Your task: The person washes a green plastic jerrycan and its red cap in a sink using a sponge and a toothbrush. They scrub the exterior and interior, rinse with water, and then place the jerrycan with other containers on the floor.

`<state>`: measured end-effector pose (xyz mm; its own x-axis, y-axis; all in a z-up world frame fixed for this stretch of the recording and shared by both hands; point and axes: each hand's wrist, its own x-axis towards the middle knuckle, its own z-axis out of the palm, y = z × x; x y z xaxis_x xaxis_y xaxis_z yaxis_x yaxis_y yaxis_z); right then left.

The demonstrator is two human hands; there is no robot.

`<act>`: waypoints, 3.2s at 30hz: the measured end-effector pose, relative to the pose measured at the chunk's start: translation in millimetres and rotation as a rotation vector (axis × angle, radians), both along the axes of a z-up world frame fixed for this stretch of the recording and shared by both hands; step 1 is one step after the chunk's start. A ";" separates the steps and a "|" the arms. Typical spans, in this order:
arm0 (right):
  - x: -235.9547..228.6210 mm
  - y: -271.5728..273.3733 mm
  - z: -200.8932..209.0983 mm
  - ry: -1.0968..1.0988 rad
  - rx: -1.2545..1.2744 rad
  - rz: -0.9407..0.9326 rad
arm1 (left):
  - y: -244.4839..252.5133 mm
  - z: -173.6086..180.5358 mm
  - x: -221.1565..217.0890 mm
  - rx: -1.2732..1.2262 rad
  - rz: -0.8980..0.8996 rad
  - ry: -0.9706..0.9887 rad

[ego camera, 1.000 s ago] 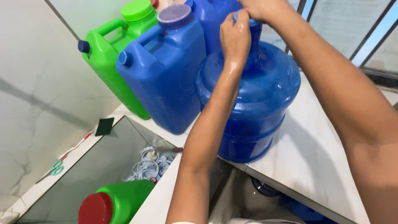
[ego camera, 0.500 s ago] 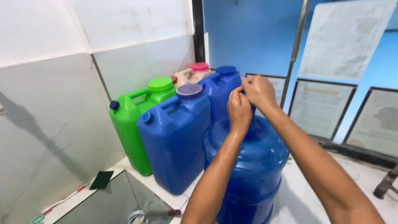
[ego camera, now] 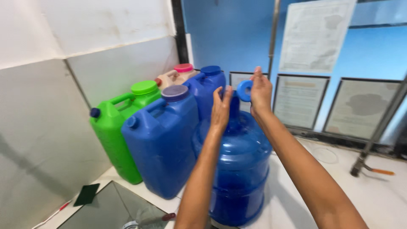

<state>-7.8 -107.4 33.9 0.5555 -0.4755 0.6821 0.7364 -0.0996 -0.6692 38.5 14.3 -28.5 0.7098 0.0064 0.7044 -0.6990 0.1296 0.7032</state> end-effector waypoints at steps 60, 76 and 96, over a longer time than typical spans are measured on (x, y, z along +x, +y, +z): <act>-241.4 -646.1 -244.5 0.913 -0.072 0.006 | -472.7 45.0 -306.5 0.348 -0.454 0.005; -357.5 -641.4 -282.6 0.499 -0.437 -0.478 | -474.4 38.1 -319.7 0.174 -0.454 -0.030; -518.2 -548.8 -445.7 0.844 -1.040 -1.044 | -394.5 21.3 -249.6 0.474 -0.443 -0.097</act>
<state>-526.1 -656.2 -411.8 0.6631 -0.4218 0.6183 -0.4229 -0.8927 -0.1554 -211.1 -380.3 -7.2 0.5071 -0.5987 0.6200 -0.7138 0.1115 0.6915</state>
